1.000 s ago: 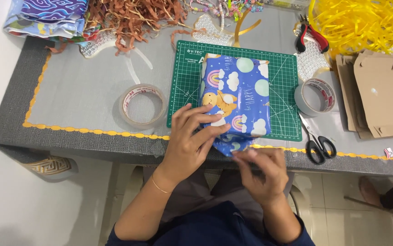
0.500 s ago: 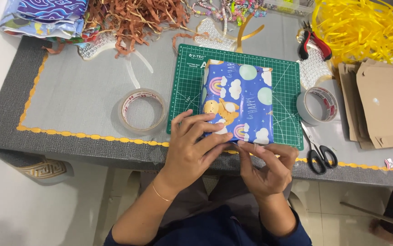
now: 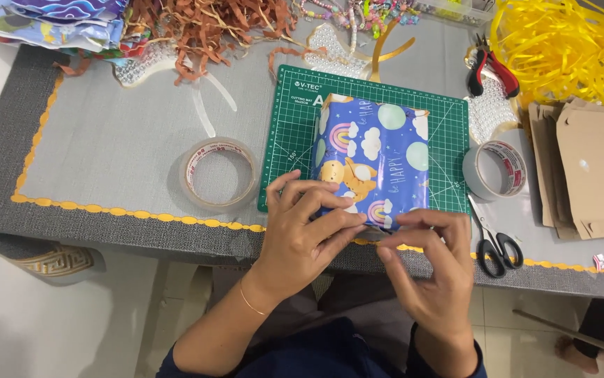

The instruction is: The person wraps a small box with patterned paper, folds the edges, and secures them with clear tape. They then tie a yellow ribbon around the wrapped gift and place it on the table.

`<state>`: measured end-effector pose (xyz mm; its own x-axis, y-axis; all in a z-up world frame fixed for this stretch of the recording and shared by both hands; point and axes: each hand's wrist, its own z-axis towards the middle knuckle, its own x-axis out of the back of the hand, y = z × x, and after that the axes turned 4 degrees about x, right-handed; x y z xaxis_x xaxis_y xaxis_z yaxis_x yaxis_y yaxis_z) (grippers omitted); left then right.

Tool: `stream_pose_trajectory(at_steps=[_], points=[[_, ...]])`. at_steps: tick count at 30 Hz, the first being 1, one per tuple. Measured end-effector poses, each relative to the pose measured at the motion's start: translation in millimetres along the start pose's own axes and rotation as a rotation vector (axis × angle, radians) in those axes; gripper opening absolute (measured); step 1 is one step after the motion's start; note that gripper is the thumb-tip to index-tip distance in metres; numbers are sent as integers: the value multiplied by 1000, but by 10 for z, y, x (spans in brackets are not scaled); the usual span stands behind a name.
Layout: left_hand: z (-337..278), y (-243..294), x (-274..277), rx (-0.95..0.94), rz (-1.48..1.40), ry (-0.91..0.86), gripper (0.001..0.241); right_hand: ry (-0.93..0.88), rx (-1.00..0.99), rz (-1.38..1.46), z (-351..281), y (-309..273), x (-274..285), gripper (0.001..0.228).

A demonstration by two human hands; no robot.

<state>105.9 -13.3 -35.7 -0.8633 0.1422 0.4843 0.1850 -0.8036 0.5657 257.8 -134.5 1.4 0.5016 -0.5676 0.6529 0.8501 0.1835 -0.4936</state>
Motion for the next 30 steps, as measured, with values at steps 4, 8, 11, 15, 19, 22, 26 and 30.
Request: stream_pose_trajectory(at_steps=[4,8,11,15,19,22,26,30], points=[[-13,-6,6,5,4,-13,10,-28,33,-63,110,-11,3,8],[-22,-12,5,3,1,-22,12,-57,70,-108,160,1,10,8],[-24,-14,-7,8,-5,-30,13,-75,82,-139,185,15,23,9],[-28,-11,-6,12,0,-28,14,-89,81,-169,207,16,25,9],[-34,-17,-18,13,7,-28,15,-90,99,-205,241,12,29,8],[-35,-10,-18,16,11,-32,16,-96,116,-224,273,14,37,8],[-38,-6,-23,20,49,-33,26,-148,52,-173,346,11,72,6],[-33,-3,-5,-27,88,-30,20,-205,-11,-112,424,55,109,9]])
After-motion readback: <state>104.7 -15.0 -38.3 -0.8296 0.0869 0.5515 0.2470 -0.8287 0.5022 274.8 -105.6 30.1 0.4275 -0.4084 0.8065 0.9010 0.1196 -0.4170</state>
